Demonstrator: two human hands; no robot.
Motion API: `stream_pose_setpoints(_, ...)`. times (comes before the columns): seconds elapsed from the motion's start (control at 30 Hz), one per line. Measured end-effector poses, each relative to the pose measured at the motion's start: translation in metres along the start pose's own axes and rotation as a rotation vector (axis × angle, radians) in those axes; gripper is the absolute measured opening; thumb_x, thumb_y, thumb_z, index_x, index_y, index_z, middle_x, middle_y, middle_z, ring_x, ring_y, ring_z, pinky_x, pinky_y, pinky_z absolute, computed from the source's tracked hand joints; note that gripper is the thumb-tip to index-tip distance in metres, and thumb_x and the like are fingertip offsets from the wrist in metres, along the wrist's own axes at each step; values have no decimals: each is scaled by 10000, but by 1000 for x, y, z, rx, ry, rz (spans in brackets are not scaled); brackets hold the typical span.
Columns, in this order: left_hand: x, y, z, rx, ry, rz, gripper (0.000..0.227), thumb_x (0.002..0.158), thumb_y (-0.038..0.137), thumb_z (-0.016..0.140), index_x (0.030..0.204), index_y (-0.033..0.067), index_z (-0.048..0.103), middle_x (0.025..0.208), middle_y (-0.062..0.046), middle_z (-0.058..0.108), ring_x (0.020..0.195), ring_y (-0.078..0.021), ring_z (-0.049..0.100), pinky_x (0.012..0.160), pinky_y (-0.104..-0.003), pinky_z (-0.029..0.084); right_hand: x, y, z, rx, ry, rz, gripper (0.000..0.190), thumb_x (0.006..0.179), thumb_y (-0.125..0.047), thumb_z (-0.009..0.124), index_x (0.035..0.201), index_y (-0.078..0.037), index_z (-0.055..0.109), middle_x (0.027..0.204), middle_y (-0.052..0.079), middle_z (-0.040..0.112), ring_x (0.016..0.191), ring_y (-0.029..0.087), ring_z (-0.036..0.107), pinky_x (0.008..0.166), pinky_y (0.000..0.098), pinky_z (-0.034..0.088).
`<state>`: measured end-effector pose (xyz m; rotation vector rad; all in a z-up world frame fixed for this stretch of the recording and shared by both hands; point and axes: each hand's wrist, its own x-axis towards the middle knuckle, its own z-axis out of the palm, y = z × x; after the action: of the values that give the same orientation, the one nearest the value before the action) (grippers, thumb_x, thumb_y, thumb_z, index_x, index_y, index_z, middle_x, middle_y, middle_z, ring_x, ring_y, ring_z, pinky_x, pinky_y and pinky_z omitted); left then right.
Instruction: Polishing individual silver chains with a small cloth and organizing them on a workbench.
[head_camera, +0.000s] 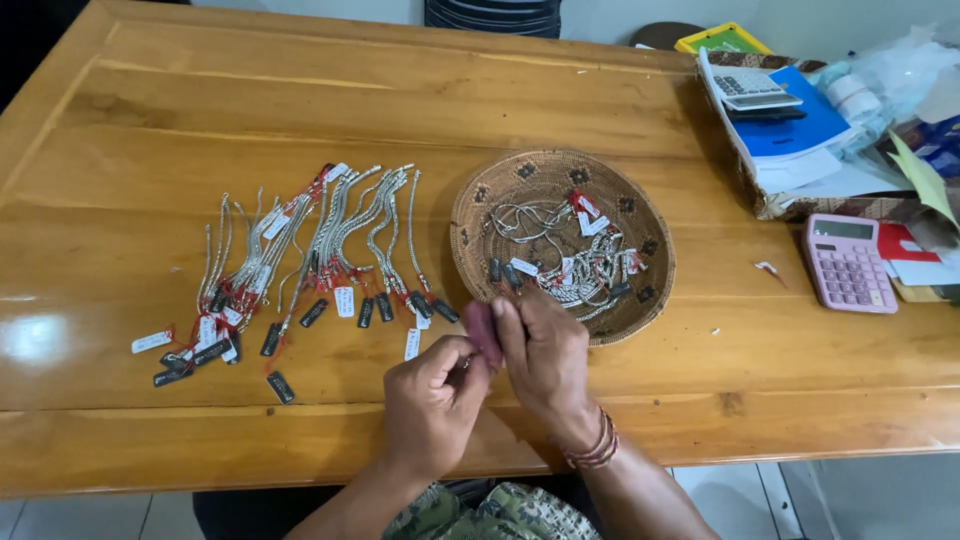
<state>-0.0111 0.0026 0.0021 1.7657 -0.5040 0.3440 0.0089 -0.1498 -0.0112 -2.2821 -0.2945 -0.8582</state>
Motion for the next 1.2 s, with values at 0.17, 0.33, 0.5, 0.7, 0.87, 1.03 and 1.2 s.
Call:
stream_pose_setpoints(0.17,13,13,-10,-354,35,-105,110,975,119,649,1002,15,675,778,-104,775,587,-156,755,520,-261,664,27,-5,-19,493,-233,129,366,1092,-313,417,766,-154,471,588,-37,460,486,97,405,441,254,329)
stream_pose_setpoints(0.33,64,20,-18,-607,57,-163,192,1000,126,624,1049,-59,627,801,-209,745,621,-195,736,531,-294,652,-11,10,14,1222,-473,245,411,1047,-331,520,1236,33,544,1010,69,523,1010,218,531,941,446,501)
stream_pose_setpoints(0.5,118,-24,-16,-677,110,-391,163,993,112,649,1058,-32,610,896,-161,748,755,-188,768,672,-299,676,-14,-24,26,884,-476,397,198,892,-58,776,853,-13,588,711,74,625,662,189,640,587,237,416)
stream_pose_setpoints(0.7,157,-126,-7,-355,67,-406,98,970,73,715,989,-20,691,770,-71,646,562,-68,604,477,-212,549,-29,18,38,26,-526,356,146,1009,-280,592,933,-155,598,686,93,718,710,309,759,584,390,564)
stream_pose_setpoints(0.87,175,-165,-3,40,52,-432,82,880,110,801,941,76,759,816,-78,699,753,-176,685,664,-313,553,-28,16,62,-365,-516,178,23,923,-191,565,934,-188,545,663,43,644,602,257,716,521,376,589)
stream_pose_setpoints(1.03,193,-187,8,471,-28,-444,62,851,233,798,913,237,804,869,14,765,918,-243,735,834,-378,512,-19,27,67,-438,-420,-153,142,801,-82,527,936,-115,498,687,72,618,562,284,701,502,377,564)
stream_pose_setpoints(1.2,193,-196,16,527,-98,-431,96,879,244,744,948,201,795,926,-32,784,1033,-324,723,875,-426,541,-9,14,52,-320,-419,-58,46,924,-91,448,923,-100,493,681,95,582,586,335,693,548,437,563)
